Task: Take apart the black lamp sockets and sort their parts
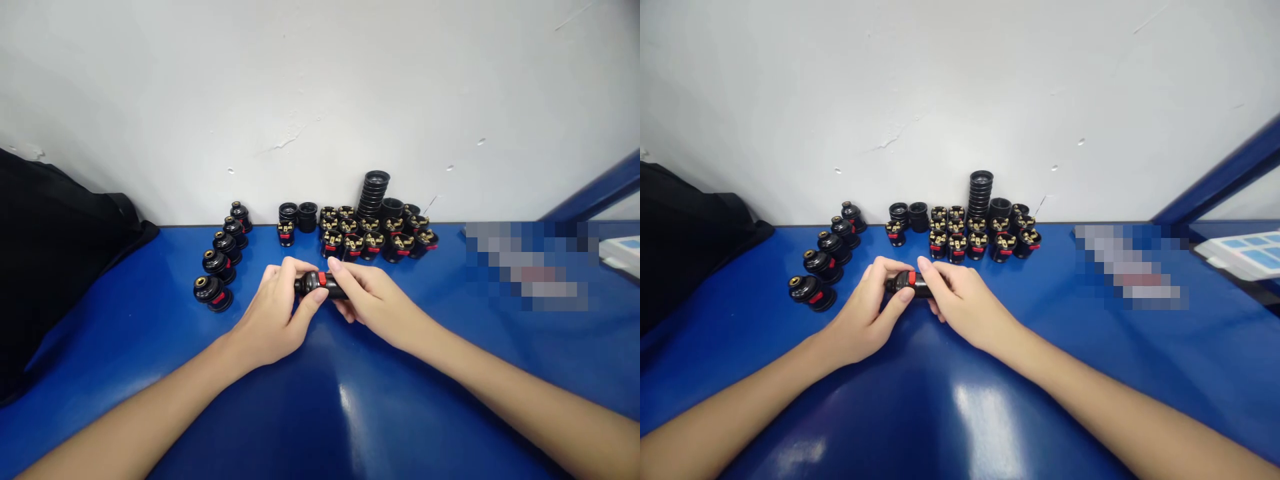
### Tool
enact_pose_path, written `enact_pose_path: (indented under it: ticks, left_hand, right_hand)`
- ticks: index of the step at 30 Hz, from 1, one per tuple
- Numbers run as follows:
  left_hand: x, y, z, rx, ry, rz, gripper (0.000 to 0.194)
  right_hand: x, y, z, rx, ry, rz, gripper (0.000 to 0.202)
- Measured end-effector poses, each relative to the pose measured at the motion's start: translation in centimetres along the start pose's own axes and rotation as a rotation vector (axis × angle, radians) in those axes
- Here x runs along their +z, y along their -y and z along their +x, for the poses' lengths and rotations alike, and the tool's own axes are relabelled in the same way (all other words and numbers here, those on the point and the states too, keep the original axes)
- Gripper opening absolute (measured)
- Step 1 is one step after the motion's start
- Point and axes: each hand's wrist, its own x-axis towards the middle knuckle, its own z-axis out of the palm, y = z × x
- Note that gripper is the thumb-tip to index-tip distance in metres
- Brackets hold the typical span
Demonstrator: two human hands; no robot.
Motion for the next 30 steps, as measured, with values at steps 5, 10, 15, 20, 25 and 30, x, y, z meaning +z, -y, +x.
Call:
enact_pose_path:
  ticks: [5, 10, 15, 20, 25, 30]
  left_hand:
    - [0.1, -0.6, 0.1, -0.045, 0.054, -0.024, 0.026]
    - [0.2, -0.9, 0.1, -0.143, 0.073, -0.113, 0.033]
    - [0.3, -1.0, 0.3, -0.217, 0.090, -0.214, 0.043]
    - [0.2, -0.5, 0.4, -0.183, 0.006, -0.173, 0.030]
    - [0.1, -0.2, 0.4, -0.110, -0.004, -0.123, 0.023]
    - [-0.1, -0.7, 0.6, -0.096, -0.012, -0.056, 0.022]
  right_hand:
    - [1.0, -1.1, -0.6, -0.018, -0.140, -0.033, 0.053]
    - [1.2, -0.8, -1.0, -0.151, -0.204, -0.227, 0.041]
    - [1.1, -1.0, -1.1, -0.366, -0.194, -0.327, 0.027]
    - [1.2, -2.1, -1.1, -0.482, -0.189, -0.243, 0.019]
    - [1.0, -2.1, -1.1, -0.249, -0.131, -0.056, 0.026]
    - [1.0, -2.3, -1.0, -0.202, -0.134, -0.037, 0.025]
